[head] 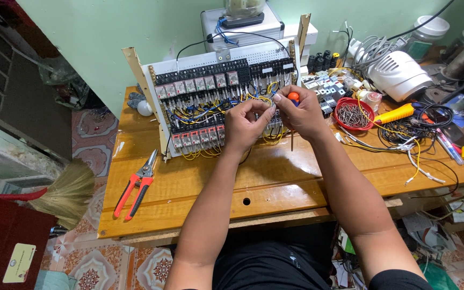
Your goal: Wiring an electrical control panel by inserting wires into terminal blocks and tightening them with a screwdriver.
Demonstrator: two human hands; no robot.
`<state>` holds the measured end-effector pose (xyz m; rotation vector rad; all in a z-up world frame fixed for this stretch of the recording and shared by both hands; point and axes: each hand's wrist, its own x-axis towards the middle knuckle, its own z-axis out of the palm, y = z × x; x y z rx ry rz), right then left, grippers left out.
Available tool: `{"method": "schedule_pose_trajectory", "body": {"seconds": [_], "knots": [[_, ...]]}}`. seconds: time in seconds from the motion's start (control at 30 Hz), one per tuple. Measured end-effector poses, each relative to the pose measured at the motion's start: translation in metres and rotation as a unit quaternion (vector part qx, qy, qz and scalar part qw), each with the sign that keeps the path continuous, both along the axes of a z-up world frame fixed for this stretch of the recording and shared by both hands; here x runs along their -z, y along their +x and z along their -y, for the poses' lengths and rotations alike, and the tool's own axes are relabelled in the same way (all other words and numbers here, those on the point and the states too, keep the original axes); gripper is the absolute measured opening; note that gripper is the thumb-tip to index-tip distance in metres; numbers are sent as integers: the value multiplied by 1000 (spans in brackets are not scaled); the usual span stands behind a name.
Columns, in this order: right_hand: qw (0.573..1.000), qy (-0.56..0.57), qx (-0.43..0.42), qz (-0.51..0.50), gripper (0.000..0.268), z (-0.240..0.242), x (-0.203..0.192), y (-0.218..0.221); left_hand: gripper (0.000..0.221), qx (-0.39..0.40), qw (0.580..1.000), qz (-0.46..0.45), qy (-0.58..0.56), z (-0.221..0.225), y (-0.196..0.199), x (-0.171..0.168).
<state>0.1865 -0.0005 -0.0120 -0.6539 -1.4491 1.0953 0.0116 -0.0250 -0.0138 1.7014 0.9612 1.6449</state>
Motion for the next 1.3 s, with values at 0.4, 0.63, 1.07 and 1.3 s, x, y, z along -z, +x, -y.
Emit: {"method": "schedule_pose_trajectory", "body": {"seconds": [0.4, 0.63, 1.07, 1.3], "knots": [[993, 66, 85, 42, 17, -3, 5, -7, 4, -130, 980, -66, 132, 1, 1, 0], [991, 62, 107, 43, 15, 4, -4, -6, 9, -262, 953, -52, 145, -9, -15, 1], [975, 121, 144, 123, 13, 1, 2, 4, 11, -417, 886, -143, 143, -10, -27, -8], [966, 134, 165, 146, 11, 4, 0, 3, 7, -395, 900, -166, 80, -17, -20, -4]]}}
